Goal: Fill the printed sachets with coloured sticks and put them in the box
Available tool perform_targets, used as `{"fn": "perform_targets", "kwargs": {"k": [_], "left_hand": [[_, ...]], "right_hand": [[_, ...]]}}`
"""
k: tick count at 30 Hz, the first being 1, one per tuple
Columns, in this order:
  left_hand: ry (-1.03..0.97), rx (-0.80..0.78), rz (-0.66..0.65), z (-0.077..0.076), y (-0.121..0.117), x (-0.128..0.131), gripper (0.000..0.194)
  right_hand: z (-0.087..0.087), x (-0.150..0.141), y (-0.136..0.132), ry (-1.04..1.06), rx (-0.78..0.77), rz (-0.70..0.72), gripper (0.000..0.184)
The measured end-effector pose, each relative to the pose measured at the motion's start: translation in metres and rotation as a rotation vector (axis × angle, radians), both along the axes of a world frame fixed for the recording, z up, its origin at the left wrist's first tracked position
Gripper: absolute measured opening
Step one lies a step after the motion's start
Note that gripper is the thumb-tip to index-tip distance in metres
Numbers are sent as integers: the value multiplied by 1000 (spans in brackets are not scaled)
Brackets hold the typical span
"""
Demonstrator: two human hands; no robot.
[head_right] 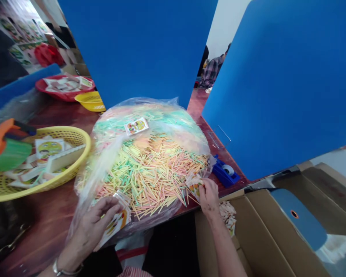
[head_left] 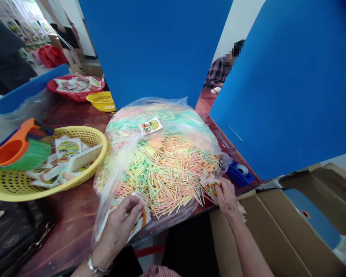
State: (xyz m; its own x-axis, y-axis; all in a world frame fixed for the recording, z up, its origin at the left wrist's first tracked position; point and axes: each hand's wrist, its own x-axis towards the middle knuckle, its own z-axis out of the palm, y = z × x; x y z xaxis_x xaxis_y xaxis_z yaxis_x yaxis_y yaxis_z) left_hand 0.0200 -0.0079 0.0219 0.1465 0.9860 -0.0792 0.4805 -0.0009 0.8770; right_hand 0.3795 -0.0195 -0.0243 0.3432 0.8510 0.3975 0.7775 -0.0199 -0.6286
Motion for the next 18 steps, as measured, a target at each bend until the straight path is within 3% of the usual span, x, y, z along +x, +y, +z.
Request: {"fn": "perform_targets", "kwargs": {"k": [4,9,12,14,18], "left_hand": [[331,271,28,-12,-8,-15,16],[663,530,73,-13,-7,-20,23],[750,535,68,-11,-6,-19,27],[776,515,54,-10,-6,-18,27],[811,441,45,-6,-4,-15,24]], "right_hand": [[-32,-5,23,-114,25,-57,34],[-34,-21,41,-213,10,-151,37],[-20,-26,34,-341,45,-221,43],[-2,-38,34,-417,125,-182,43],[55,-98,64,-315,227,214,30]]}}
